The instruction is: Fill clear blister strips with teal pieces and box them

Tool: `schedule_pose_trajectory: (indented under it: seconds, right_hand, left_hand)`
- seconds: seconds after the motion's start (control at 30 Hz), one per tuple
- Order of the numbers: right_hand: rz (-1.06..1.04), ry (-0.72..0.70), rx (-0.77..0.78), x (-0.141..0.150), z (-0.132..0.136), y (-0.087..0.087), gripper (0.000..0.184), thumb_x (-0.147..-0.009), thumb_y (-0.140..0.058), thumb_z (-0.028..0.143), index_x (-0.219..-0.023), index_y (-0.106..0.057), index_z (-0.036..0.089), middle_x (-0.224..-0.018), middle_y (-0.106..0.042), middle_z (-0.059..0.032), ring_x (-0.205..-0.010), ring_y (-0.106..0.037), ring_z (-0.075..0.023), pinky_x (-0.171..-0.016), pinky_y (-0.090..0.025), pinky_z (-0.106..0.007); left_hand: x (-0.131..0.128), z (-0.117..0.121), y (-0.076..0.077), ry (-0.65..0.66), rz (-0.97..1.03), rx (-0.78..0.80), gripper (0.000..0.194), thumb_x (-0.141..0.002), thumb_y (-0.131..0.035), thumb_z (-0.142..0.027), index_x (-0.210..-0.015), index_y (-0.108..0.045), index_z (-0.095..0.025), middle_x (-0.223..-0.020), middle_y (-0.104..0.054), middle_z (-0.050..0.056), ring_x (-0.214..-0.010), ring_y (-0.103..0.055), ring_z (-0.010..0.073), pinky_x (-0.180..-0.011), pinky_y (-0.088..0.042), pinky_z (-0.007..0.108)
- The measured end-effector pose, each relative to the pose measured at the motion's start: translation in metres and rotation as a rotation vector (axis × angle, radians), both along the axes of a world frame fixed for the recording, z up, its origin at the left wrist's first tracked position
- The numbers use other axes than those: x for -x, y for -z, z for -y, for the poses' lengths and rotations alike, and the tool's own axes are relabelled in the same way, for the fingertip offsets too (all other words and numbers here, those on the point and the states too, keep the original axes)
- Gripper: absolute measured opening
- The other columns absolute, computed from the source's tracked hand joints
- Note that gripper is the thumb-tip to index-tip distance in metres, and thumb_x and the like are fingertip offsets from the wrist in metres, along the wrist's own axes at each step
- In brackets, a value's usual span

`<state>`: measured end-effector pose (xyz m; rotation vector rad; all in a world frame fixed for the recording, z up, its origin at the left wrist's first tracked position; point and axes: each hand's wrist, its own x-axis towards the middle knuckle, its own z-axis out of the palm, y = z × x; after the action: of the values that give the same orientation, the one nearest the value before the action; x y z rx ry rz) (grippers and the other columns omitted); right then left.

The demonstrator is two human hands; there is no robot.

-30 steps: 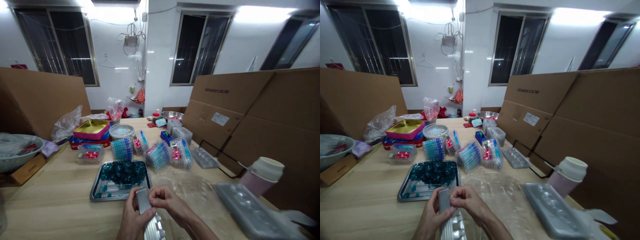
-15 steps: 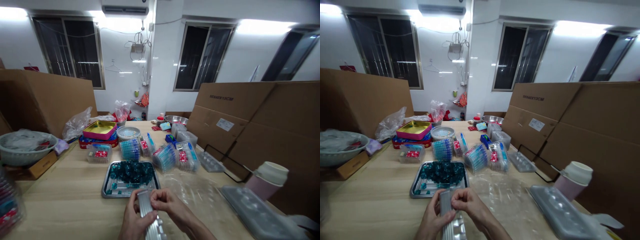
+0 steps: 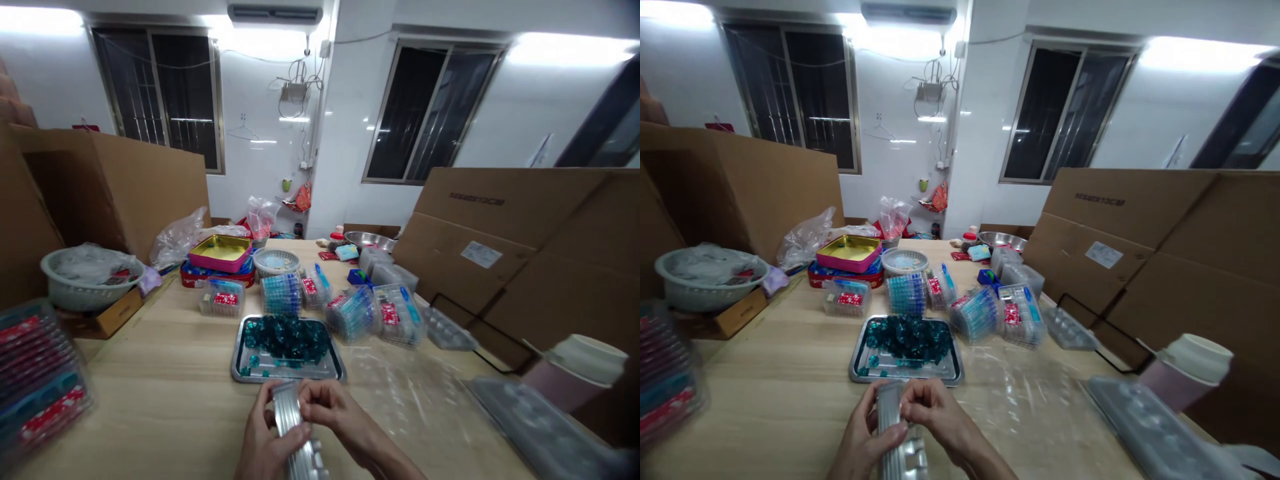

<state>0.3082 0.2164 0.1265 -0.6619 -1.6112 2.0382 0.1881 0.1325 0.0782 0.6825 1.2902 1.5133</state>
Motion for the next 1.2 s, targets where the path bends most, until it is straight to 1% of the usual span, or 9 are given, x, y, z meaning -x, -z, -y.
schedule_pose_trajectory:
  seconds: [0.13, 0.23, 0.4, 0.5, 0.57, 0.63, 0.73, 0.83, 1.2]
  right_hand:
    - [-0.016, -0.012, 0.026, 0.014, 0.006, 0.008, 0.02, -0.062, -0.071, 0.029, -0.062, -0.06, 0.013, -0.061, -0.051, 0.0018, -0.06, -0.042, -0.0102, -0.06, -0.029, -0.023]
    - [0.018, 0.004, -0.004, 0.016, 0.004, 0.006, 0.018, -0.063, -0.068, 0.029, -0.06, -0.058, 0.014, -0.06, -0.049, 0.0022, -0.06, -0.041, -0.0107, -0.06, -0.03, -0.023]
    - [0.31, 0.029, -0.189, 0.008, -0.011, -0.002, 0.015, -0.064, -0.06, 0.027, -0.057, -0.053, 0.016, -0.056, -0.043, 0.0041, -0.056, -0.035, -0.0106, -0.055, -0.026, -0.024]
    - [0.479, 0.059, -0.359, 0.016, -0.013, 0.004, 0.019, -0.064, -0.062, 0.029, -0.054, -0.051, 0.017, -0.054, -0.042, 0.0039, -0.056, -0.037, -0.0114, -0.054, -0.026, -0.025]
    - [0.455, 0.053, -0.416, 0.03, -0.007, 0.011, 0.022, -0.064, -0.065, 0.032, -0.055, -0.054, 0.016, -0.056, -0.046, 0.0022, -0.059, -0.041, -0.013, -0.057, -0.028, -0.026]
    - [0.326, -0.006, -0.333, 0.047, 0.003, 0.017, 0.025, -0.065, -0.068, 0.036, -0.059, -0.058, 0.014, -0.06, -0.05, 0.0011, -0.061, -0.043, -0.0134, -0.059, -0.03, -0.026]
    - [0.12, -0.098, -0.07, 0.071, 0.017, 0.022, 0.03, -0.064, -0.072, 0.041, -0.066, -0.063, 0.013, -0.064, -0.052, 0.0009, -0.063, -0.045, -0.012, -0.061, -0.031, -0.025]
    - [0.042, -0.119, 0.094, 0.085, 0.025, 0.023, 0.031, -0.059, -0.077, 0.038, -0.067, -0.063, 0.012, -0.062, -0.052, 0.0021, -0.059, -0.044, -0.0098, -0.059, -0.029, -0.023]
    - [0.001, -0.155, 0.12, 0.095, 0.031, 0.023, 0.03, -0.062, -0.075, 0.039, -0.064, -0.06, 0.013, -0.059, -0.051, 0.003, -0.056, -0.041, -0.0087, -0.055, -0.028, -0.022]
  left_hand:
    - [0.018, 0.014, 0.0, -0.001, 0.013, 0.006, 0.073, -0.053, -0.078, -0.039, -0.116, -0.047, -0.017, -0.093, -0.068, 0.01, -0.083, -0.064, 0.0254, -0.072, -0.051, 0.03]
    - [0.037, 0.026, 0.002, -0.036, -0.041, 0.027, 0.071, -0.054, -0.077, -0.041, -0.115, -0.049, -0.017, -0.091, -0.068, 0.009, -0.079, -0.064, 0.0248, -0.068, -0.051, 0.03]
    - [0.067, 0.044, 0.006, -0.119, -0.194, 0.18, 0.076, -0.055, -0.076, -0.041, -0.121, -0.046, -0.019, -0.081, -0.065, 0.004, -0.067, -0.063, 0.0205, -0.061, -0.05, 0.028]
    - [0.076, 0.049, 0.007, -0.141, -0.239, 0.221, 0.077, -0.055, -0.076, -0.04, -0.122, -0.045, -0.019, -0.078, -0.064, 0.003, -0.065, -0.062, 0.0195, -0.06, -0.05, 0.027]
    - [0.078, 0.05, 0.007, -0.132, -0.224, 0.223, 0.077, -0.055, -0.075, -0.041, -0.122, -0.044, -0.019, -0.078, -0.063, 0.003, -0.065, -0.062, 0.0194, -0.06, -0.05, 0.027]
    - [0.078, 0.049, 0.007, -0.116, -0.204, 0.221, 0.077, -0.056, -0.075, -0.042, -0.123, -0.043, -0.02, -0.079, -0.063, 0.003, -0.065, -0.062, 0.0193, -0.059, -0.05, 0.027]
    - [0.078, 0.049, 0.009, -0.109, -0.191, 0.207, 0.079, -0.055, -0.075, -0.042, -0.123, -0.043, -0.02, -0.083, -0.064, 0.004, -0.067, -0.063, 0.0197, -0.059, -0.05, 0.026]
    - [0.08, 0.049, 0.013, -0.107, -0.172, 0.195, 0.081, -0.054, -0.076, -0.042, -0.123, -0.042, -0.02, -0.086, -0.065, 0.005, -0.069, -0.063, 0.0203, -0.059, -0.05, 0.026]
    - [0.085, 0.052, 0.016, -0.094, -0.119, 0.182, 0.081, -0.053, -0.077, -0.04, -0.123, -0.042, -0.019, -0.085, -0.066, 0.005, -0.069, -0.064, 0.0204, -0.06, -0.05, 0.027]
